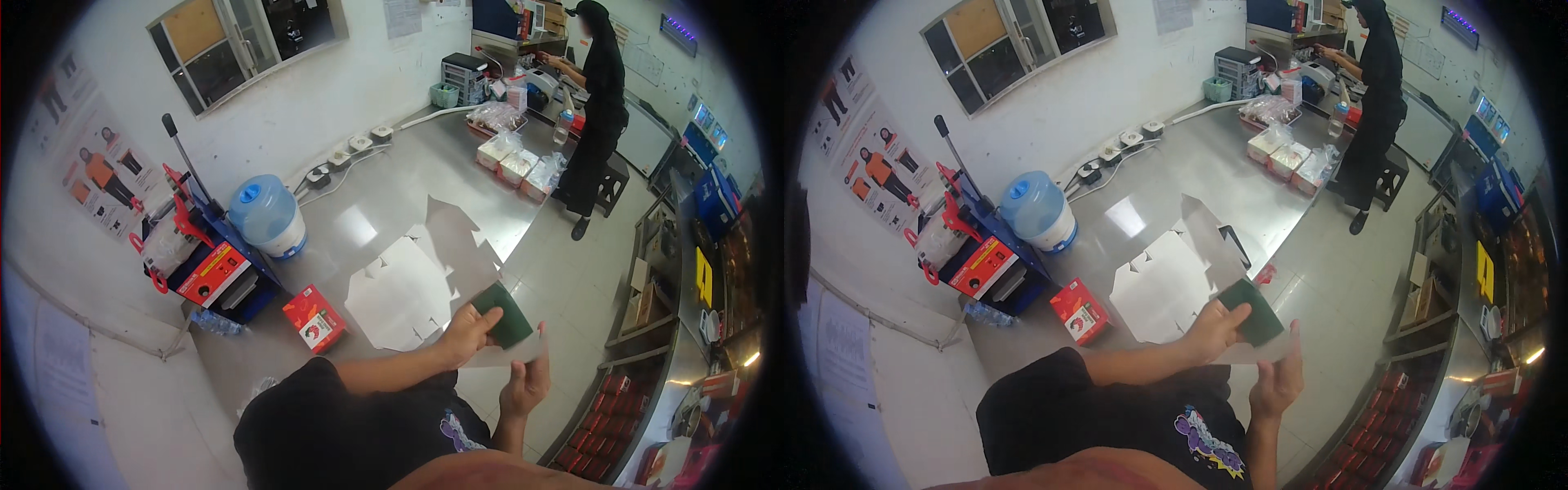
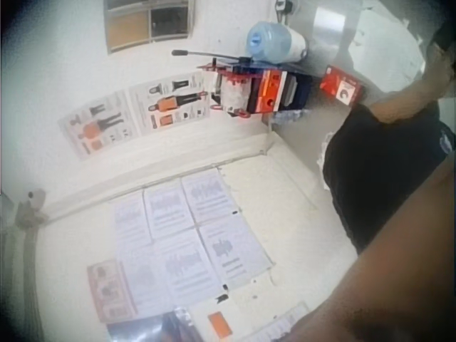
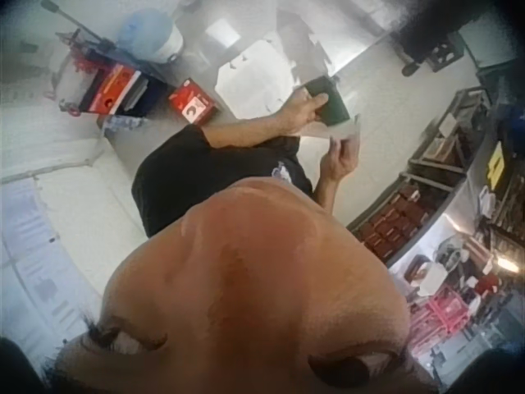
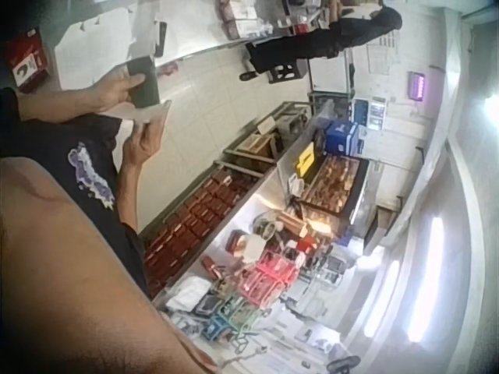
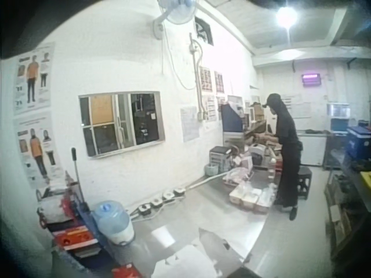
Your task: The person assembles small red and green cardboard boxes by folding the flaps and tucking them into place. They repeatedly pick up flat-packed boxes, fold them into shape, and place the finished boxes on a nearby shelf.
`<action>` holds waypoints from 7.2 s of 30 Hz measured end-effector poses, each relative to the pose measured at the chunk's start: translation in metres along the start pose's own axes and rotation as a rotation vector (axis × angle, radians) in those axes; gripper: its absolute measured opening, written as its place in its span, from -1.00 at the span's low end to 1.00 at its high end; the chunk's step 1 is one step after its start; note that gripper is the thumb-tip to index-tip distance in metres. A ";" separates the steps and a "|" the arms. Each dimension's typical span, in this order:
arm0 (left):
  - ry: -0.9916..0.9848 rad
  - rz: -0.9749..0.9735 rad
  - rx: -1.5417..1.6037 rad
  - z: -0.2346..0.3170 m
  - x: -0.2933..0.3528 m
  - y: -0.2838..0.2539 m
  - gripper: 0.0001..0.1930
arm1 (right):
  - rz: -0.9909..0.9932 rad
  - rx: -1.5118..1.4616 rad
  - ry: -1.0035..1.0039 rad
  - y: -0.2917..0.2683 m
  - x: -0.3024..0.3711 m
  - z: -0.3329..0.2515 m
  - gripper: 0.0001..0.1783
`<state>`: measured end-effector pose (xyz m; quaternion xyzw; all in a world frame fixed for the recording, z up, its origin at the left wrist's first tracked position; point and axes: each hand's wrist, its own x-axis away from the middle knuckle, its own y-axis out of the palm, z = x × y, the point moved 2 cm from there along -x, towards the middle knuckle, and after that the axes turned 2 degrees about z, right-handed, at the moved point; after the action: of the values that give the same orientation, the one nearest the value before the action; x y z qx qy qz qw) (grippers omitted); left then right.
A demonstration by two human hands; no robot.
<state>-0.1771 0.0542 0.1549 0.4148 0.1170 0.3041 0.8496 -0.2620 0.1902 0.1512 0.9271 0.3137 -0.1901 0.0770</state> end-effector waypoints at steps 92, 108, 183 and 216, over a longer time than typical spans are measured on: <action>-0.434 0.471 -0.349 -0.026 -0.004 -0.109 -0.13 | 0.865 -0.338 0.332 -0.080 -0.003 0.063 -0.59; 0.472 -0.278 -1.385 0.023 -0.039 -0.062 -0.69 | 0.169 0.102 0.231 -0.105 0.004 0.046 -0.26; 0.166 -0.123 -0.437 0.009 -0.018 0.006 -0.57 | -0.040 0.292 -0.241 0.019 -0.044 -0.008 -0.45; -0.227 -0.631 -1.699 0.063 -0.002 0.004 -0.63 | -0.660 0.455 0.061 -0.005 -0.050 -0.010 -0.53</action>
<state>-0.1522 0.0147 0.1976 -0.3740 -0.1224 -0.0008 0.9193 -0.2985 0.1687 0.1802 0.7750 0.5468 -0.2415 -0.2049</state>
